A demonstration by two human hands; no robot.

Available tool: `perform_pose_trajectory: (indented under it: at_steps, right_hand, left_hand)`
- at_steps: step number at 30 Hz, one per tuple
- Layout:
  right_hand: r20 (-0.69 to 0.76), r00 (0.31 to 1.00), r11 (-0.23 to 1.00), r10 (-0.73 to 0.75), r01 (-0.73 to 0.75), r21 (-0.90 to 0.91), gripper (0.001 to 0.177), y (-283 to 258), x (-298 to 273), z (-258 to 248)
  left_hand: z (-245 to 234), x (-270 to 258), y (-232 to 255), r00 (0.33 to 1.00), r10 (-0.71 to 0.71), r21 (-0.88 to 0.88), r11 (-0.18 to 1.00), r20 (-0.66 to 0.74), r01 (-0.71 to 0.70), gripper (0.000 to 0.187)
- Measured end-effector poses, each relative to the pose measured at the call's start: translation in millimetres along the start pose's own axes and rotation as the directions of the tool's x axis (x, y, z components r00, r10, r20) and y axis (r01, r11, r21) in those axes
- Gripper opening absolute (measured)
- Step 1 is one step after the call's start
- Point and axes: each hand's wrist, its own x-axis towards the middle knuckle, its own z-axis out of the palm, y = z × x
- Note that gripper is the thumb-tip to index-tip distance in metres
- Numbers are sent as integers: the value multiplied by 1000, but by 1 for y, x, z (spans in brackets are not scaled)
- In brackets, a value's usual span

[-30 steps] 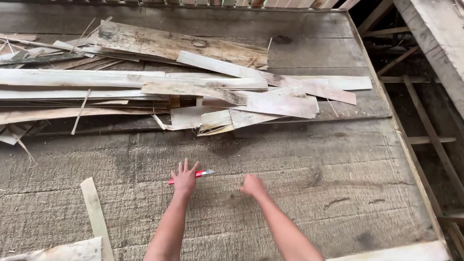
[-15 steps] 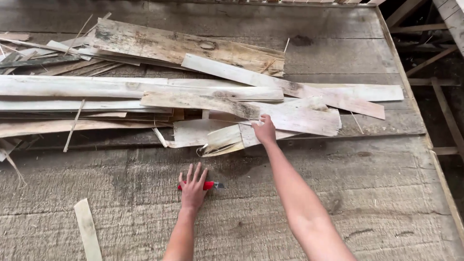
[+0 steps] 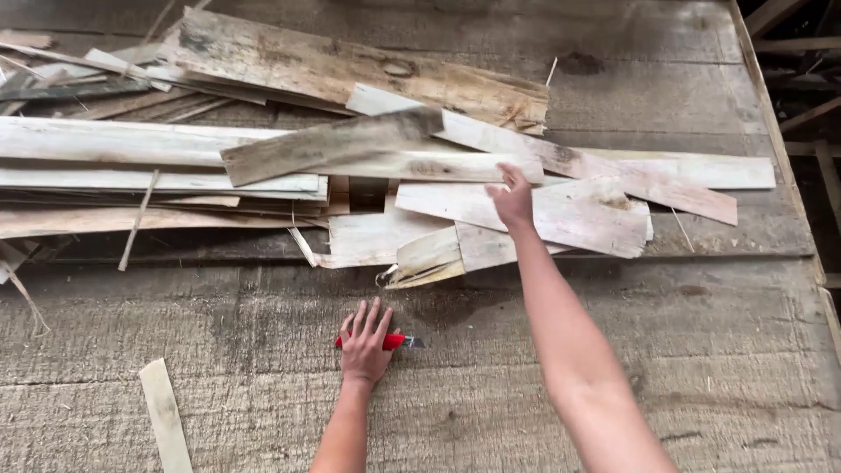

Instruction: Selecting, aligning, and cutting thin strips of wood veneer to size using a utility knife on a wooden work surface.

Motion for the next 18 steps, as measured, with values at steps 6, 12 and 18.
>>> perform_pose_trajectory:
  at_steps: [6,12,18]
  right_hand:
    - [365,910,521,198,218,-825,78,7,-41,-34]
    - [509,857,343,76,457,-821,54,-1,-69,-48]
    - [503,864,278,28,476,-834,44,57,-38,-61]
  left_hand:
    - [2,4,6,989,-67,7,998,-134,69,44]
    - [3,2,7,989,-90,0,996,-117,90,42]
    - [5,1,6,987,-95,5,995,-130,96,43]
